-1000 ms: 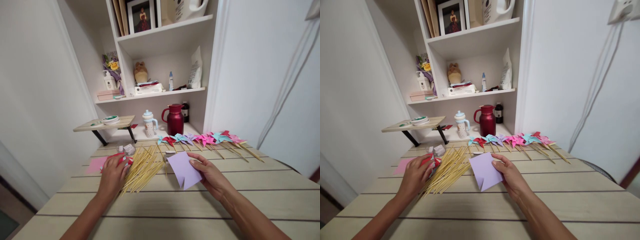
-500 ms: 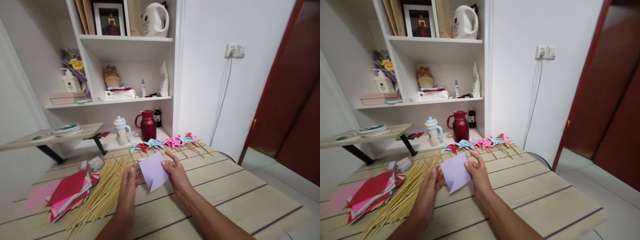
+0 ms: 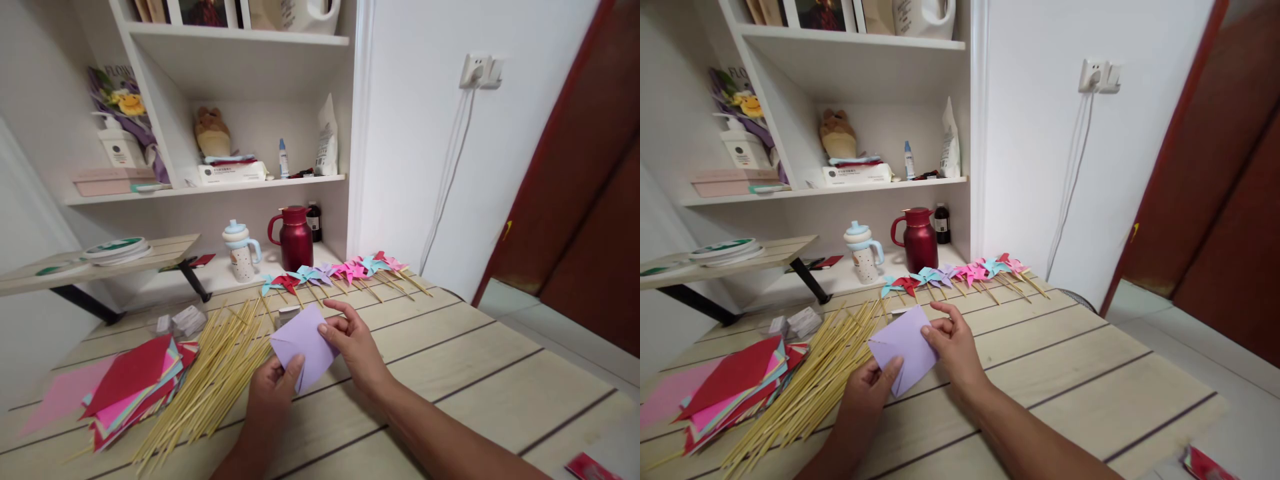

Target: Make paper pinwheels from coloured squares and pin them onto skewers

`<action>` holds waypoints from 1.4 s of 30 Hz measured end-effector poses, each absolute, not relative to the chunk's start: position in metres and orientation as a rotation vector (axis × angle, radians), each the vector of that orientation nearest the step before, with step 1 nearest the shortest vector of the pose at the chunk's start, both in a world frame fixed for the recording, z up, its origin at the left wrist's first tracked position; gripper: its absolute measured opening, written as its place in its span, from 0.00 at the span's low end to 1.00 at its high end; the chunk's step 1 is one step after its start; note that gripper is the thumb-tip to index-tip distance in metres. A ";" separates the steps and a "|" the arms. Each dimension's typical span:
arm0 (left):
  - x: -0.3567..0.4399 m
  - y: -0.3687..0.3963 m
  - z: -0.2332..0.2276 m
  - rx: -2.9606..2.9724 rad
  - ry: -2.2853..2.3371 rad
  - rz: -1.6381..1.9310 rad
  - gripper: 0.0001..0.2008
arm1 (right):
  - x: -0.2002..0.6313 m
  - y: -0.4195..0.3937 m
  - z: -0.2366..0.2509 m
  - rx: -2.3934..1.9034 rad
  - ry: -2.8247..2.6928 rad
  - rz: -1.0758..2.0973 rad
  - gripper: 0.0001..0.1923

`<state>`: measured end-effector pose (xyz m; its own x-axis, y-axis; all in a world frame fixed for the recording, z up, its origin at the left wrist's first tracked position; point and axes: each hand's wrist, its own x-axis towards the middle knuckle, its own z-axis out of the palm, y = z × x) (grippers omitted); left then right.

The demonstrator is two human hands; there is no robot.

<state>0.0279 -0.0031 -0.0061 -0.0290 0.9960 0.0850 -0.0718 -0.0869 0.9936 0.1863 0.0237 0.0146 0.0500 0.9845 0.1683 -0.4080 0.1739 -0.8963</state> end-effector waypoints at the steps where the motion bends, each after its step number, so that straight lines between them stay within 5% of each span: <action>1: 0.027 -0.004 -0.004 1.215 1.145 1.330 0.18 | 0.186 0.024 0.014 -0.784 -0.968 1.251 0.28; 17: 0.026 -0.014 0.008 1.191 1.191 1.354 0.18 | 0.180 0.016 0.012 -0.714 -1.008 1.446 0.13; 42: 0.028 -0.013 0.008 1.014 1.007 1.457 0.16 | 0.185 0.016 0.006 -0.735 -1.133 1.388 0.12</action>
